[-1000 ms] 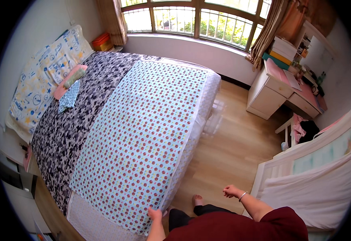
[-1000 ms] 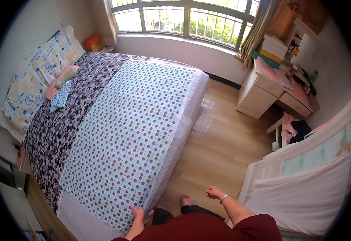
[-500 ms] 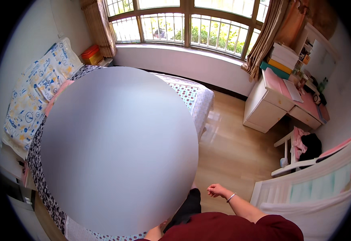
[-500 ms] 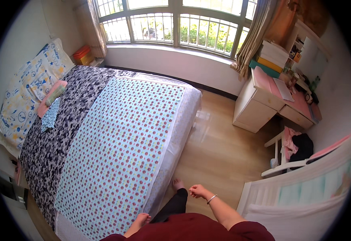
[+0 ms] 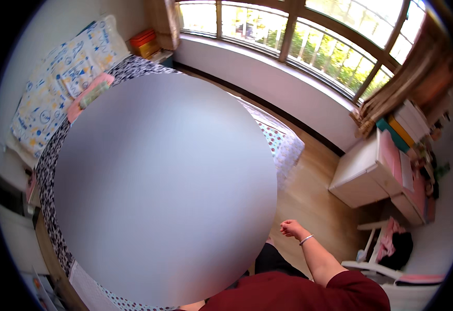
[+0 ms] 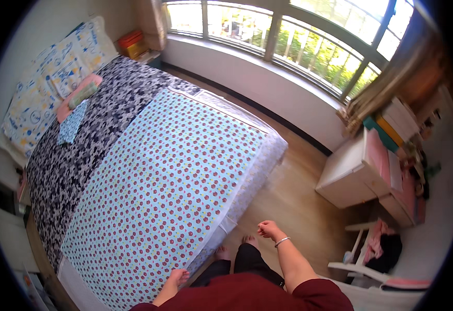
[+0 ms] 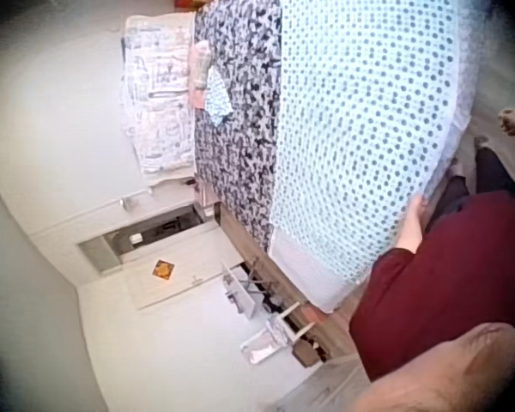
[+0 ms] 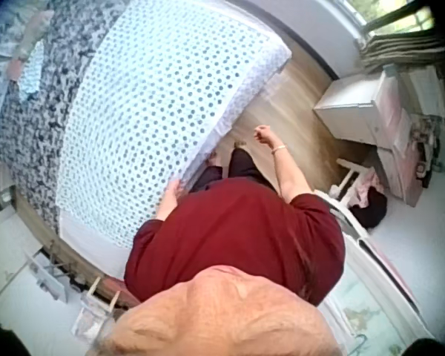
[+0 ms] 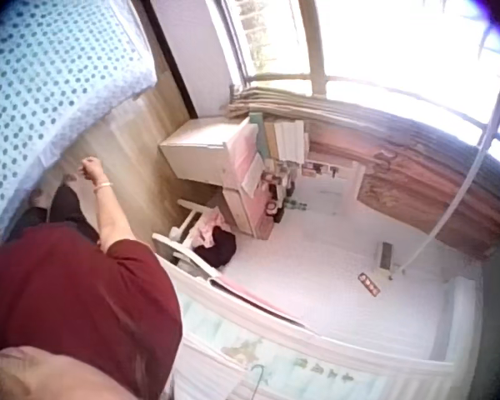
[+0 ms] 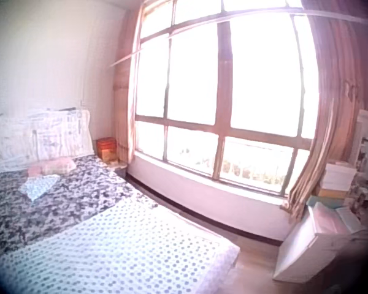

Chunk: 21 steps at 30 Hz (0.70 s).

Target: The person folds a patterned sheet on a bed by hand, carries it to a chair, and then returns to the bed to fold more of the sheet.

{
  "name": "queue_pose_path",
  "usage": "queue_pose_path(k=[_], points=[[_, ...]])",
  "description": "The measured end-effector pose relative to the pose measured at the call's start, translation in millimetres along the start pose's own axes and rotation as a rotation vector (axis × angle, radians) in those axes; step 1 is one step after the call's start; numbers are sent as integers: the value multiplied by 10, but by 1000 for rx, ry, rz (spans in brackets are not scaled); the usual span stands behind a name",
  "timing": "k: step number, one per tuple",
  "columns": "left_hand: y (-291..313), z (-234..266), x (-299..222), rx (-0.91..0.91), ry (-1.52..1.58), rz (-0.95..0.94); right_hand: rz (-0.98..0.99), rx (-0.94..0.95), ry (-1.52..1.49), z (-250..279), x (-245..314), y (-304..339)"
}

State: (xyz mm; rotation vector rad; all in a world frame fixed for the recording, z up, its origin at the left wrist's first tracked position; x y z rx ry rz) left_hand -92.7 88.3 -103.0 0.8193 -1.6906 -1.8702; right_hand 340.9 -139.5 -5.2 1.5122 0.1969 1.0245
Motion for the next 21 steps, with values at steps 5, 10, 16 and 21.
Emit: queue_pose_path(k=[5,10,16,21], points=[[26,-273,26,-126,237,56,33,0,30,331,845,-690],[28,-688,28,-205,621,55,83,-55,30,604,1655,-1376],[66,-1276,-436,-242,687,60,246,-179,74,1106,2535,-2118],[26,-1616,-811,-246,644,81,339,-320,61,1516,2885,-2957]])
Point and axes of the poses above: each hand's wrist, its own y-axis away from the middle knuckle, its own z-axis out of the back of the hand, x = y × z, the point moved 5 cm from there along -y, towards the middle knuckle
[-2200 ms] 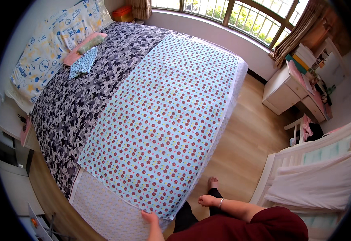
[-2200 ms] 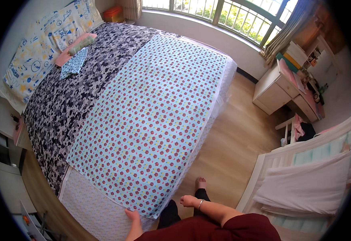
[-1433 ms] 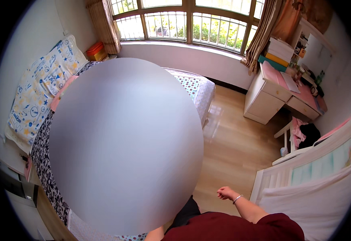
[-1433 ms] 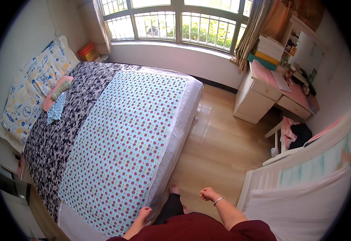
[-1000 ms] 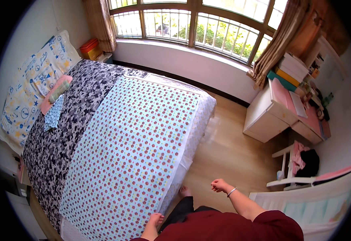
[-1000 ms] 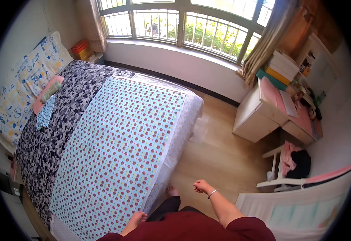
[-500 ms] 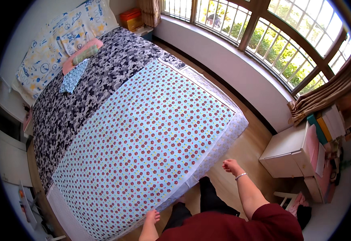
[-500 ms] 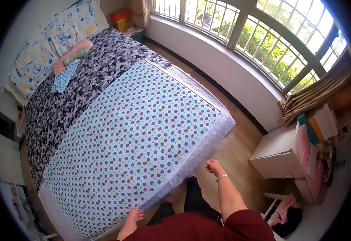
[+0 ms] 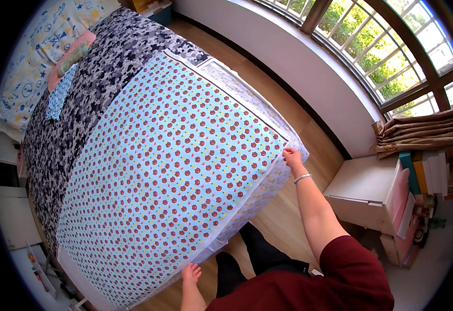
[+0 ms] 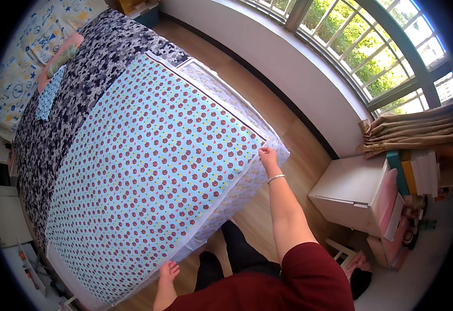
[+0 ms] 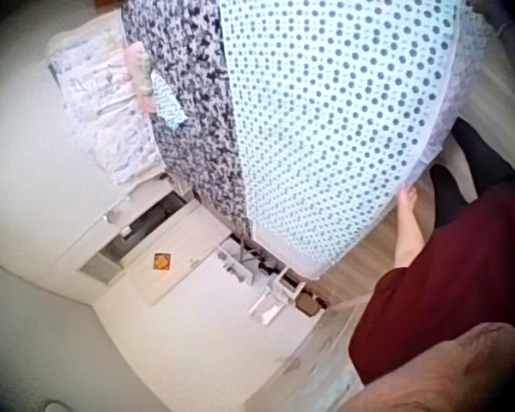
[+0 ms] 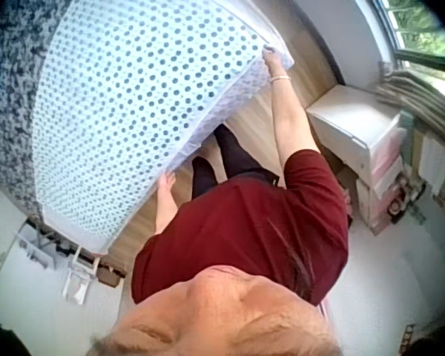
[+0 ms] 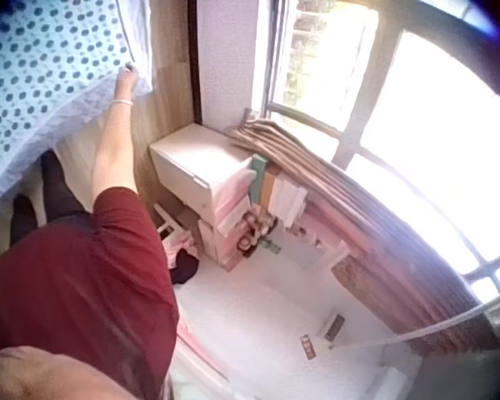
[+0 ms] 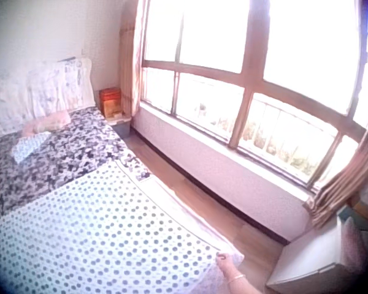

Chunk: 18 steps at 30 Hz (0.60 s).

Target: The person folds a patterned sheet on a bed by hand, carries it to a chair, and then returns to the bed to fold more of the sheet.

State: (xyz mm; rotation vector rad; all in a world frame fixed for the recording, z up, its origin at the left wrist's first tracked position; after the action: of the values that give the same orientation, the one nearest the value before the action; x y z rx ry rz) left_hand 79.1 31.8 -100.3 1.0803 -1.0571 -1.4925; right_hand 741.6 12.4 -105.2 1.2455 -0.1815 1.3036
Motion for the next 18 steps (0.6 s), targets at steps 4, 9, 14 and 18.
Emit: queue_pose_path(k=[4,9,14,18], points=[[-29,-156,-68,-17,-23,18,249,-203,214,69,55,-486],[-54,-219,-95,-46,-23,31,334,-188,589,-60,323,-500],[-117,-237,-149,-23,-54,40,159,-277,589,365,38,-957],[-148,-134,-61,-39,68,66,-395,-647,614,1500,-589,-746]])
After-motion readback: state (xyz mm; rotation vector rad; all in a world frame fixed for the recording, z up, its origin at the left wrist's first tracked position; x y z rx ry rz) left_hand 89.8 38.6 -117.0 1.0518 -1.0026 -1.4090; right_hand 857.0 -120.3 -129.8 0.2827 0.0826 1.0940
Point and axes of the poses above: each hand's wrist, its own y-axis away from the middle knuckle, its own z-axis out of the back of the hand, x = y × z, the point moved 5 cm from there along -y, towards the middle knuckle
